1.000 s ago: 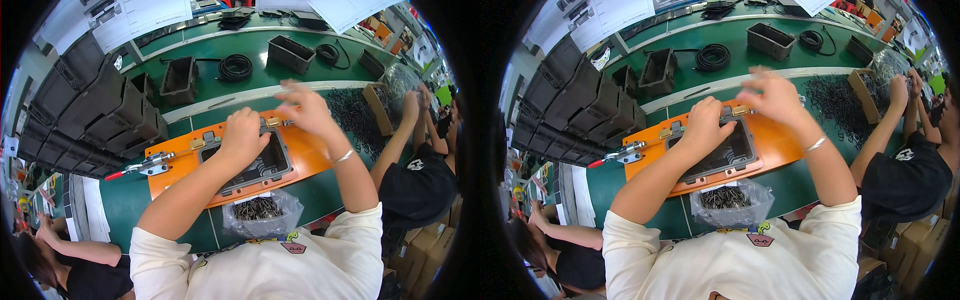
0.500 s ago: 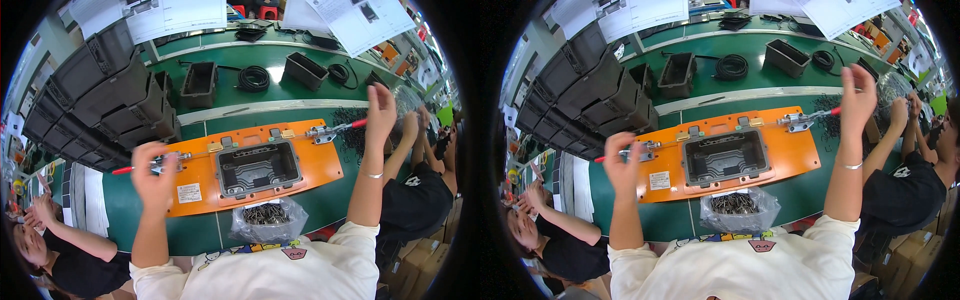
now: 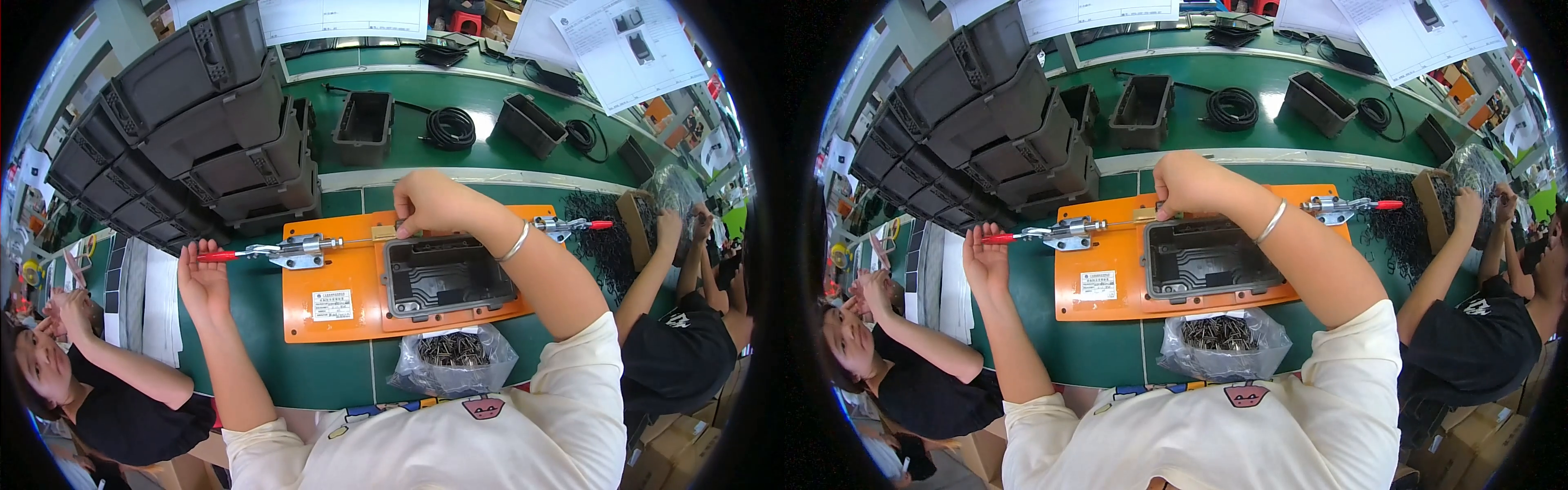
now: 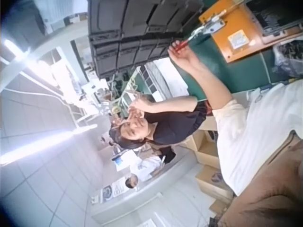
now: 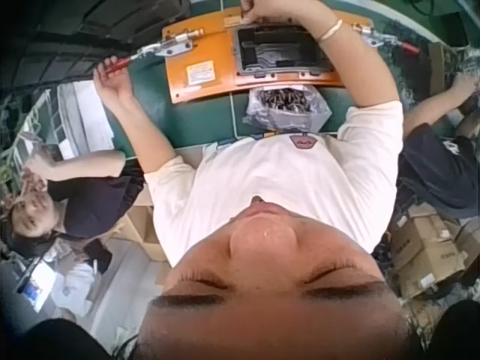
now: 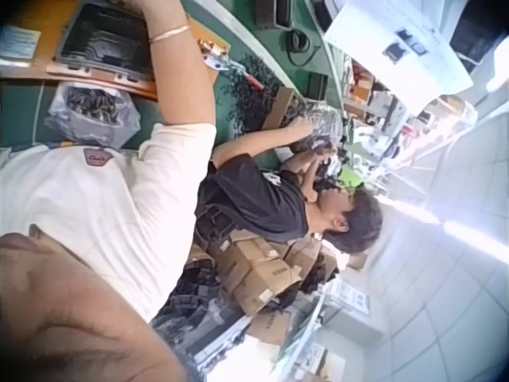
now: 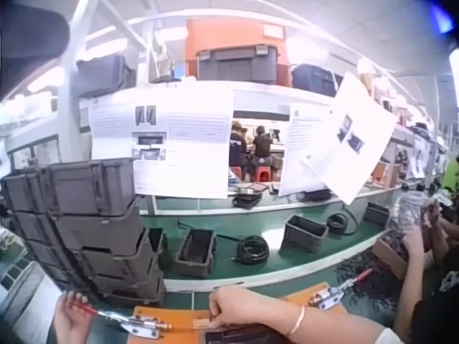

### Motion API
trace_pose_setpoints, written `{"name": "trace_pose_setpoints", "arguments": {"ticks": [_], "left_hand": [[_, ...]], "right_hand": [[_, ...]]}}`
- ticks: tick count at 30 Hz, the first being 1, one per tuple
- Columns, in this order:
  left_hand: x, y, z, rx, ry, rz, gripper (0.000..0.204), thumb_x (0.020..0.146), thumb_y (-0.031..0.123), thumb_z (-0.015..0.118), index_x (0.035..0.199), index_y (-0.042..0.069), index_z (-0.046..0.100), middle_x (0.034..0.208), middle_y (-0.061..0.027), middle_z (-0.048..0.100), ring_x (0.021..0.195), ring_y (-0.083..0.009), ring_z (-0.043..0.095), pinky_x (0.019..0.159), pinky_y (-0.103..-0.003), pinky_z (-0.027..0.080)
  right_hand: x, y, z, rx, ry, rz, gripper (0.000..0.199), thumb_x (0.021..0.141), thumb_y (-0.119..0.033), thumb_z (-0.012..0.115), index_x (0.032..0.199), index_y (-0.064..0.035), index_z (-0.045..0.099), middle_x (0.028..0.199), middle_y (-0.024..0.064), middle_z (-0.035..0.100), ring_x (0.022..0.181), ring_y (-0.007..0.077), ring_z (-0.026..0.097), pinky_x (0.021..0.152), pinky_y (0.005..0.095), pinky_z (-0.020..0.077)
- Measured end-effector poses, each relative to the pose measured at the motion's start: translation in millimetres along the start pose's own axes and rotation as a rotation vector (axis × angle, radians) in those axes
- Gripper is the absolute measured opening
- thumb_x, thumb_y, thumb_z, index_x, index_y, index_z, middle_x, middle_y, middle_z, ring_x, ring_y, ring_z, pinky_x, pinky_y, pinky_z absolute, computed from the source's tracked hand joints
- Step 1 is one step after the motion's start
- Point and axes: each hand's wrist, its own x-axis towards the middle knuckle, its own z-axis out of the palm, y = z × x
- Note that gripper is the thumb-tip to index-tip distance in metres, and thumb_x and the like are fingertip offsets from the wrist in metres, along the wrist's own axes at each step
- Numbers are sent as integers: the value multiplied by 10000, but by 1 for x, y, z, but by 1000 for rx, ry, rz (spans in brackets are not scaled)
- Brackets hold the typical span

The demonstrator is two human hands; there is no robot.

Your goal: Assembling small components into a plastic housing using a manual clamping fixture on a workbench.

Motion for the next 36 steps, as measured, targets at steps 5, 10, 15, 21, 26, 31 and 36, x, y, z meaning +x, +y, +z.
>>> {"name": "trace_pose_setpoints", "arguments": {"ticks": [5,10,15,21,26,31,36], "left_hand": [[-8,4,30,8,-178,187,187,951,222,553,903,42,575,842,-79,577,840,-206,528,840,-348,428],[-27,2,74,111,-481,264,225,966,217,521,796,69,530,711,-44,505,693,-157,469,688,-319,387],[-63,-38,123,543,-607,483,261,922,124,601,687,80,496,564,33,409,495,-43,344,464,-219,274],[-97,-101,128,1416,-900,887,256,809,120,686,628,45,522,554,-80,499,462,-205,487,453,-299,368],[-92,-88,126,1162,-929,746,208,798,65,692,655,28,545,591,-64,504,505,-166,489,476,-274,370],[-69,-12,104,1297,-344,1450,129,816,64,685,774,37,567,837,-80,566,791,-198,507,712,-305,416],[-82,-11,71,1337,-414,1043,218,809,78,690,697,25,510,700,-80,503,678,-204,509,637,-314,413]], "right_hand": [[1,-7,-10,56,-86,52,238,654,-129,837,758,1,667,711,130,667,679,237,652,582,346,498],[2,-9,-6,68,-69,183,255,617,-145,855,715,-1,669,676,119,668,657,238,658,599,342,504],[-1,0,-3,38,-9,60,233,659,-131,823,732,11,654,617,101,617,553,197,592,490,350,464],[2,1,2,65,32,18,258,631,-139,837,707,19,648,607,104,615,544,189,589,508,324,468],[-13,18,3,154,93,-25,291,645,-161,837,764,27,649,621,87,613,562,164,593,513,299,467],[-100,42,10,-3,694,49,299,731,-177,801,788,-8,561,626,28,544,576,100,519,527,254,431],[-174,76,40,261,703,305,411,680,-262,845,771,-6,537,585,19,498,543,101,472,495,262,408]]}}
